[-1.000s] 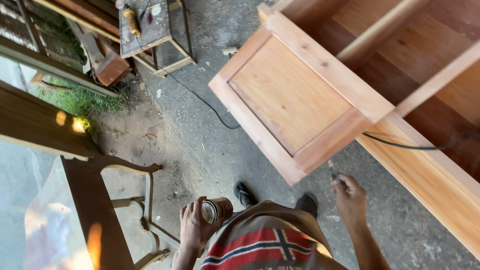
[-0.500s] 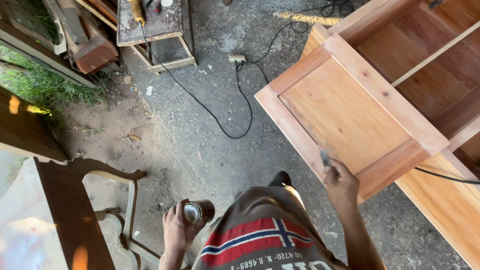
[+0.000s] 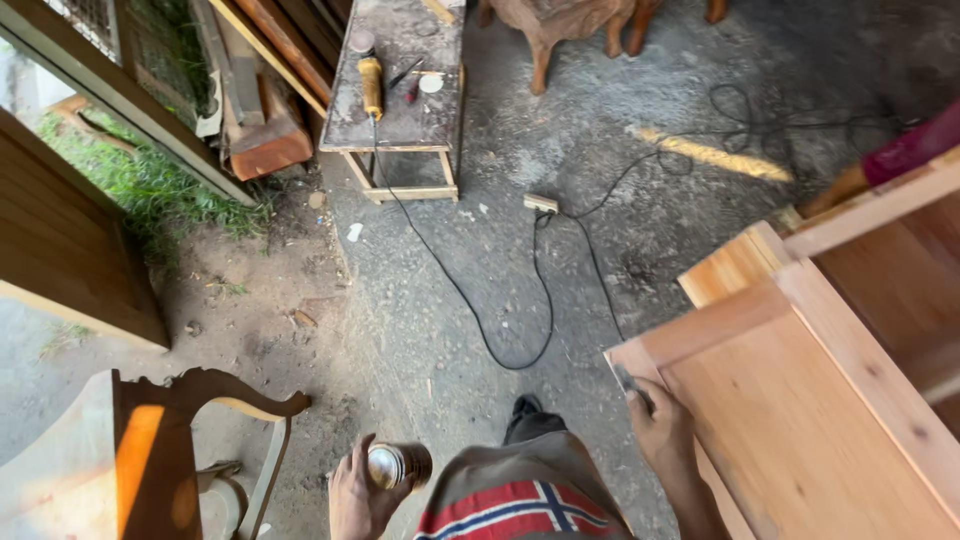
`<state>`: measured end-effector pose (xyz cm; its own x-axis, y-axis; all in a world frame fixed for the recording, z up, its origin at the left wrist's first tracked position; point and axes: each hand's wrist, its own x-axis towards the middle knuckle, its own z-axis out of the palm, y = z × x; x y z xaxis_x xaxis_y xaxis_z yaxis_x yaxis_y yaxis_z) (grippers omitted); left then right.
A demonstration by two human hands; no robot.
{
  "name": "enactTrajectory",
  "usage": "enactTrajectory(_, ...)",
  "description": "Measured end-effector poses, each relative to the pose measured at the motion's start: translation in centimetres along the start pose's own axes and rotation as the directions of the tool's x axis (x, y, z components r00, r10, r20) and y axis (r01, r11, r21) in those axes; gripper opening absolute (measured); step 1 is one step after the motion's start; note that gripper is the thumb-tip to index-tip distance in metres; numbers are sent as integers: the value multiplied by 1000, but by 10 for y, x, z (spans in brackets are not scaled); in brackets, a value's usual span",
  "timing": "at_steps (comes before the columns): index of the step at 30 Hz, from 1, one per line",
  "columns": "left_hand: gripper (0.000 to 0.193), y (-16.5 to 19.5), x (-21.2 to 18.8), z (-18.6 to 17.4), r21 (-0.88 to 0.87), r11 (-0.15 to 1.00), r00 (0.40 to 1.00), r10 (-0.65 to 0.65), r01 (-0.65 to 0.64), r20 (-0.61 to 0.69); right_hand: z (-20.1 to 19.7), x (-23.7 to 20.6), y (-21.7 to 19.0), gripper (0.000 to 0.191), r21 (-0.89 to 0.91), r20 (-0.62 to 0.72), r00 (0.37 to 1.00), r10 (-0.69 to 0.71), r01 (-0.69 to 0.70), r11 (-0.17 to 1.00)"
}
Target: The person carries a can of wood stain and a brush, applies stain to the edges and surfaces of a wooden cabinet frame, repositions the cabinet and a door panel on the workshop floor, and continues brushing stain along the frame edges and corners.
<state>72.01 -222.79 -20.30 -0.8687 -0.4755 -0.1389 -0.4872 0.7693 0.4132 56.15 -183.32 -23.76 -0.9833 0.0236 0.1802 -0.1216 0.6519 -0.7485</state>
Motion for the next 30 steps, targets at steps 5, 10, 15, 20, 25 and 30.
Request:
enactTrajectory(5, 84, 9, 78, -37, -108, 992, 988, 53, -69, -146, 47, 118, -39, 28, 73, 105, 994, -29, 22, 997)
enactTrajectory(10, 82, 24, 169, -48, -91, 994, 985, -68, 54, -157, 101, 216, -85, 29, 32, 261, 965, 7, -16, 999)
enactTrajectory(15, 93, 25, 300, -30, 30, 986, 982, -163, 167, -94, 179, 288, -99, 31, -37, 334, 935, -123, 143, 989)
enactTrajectory(20, 101, 37, 456, -42, 78, 991, 991, -118, 112, 67, 226, 359, -111, 34, -201, 377, 907, 185, -114, 973)
enactTrajectory(25, 88, 85, 568, -58, 63, 997, 999, 39, -37, -30, 213, 421, -119, 35, -249, 186, 968, 165, -116, 962)
enactTrajectory(30, 106, 128, 657, -64, -94, 963, 967, 251, -253, -36, 208, 476, -92, 34, -298, 104, 939, 329, -286, 911)
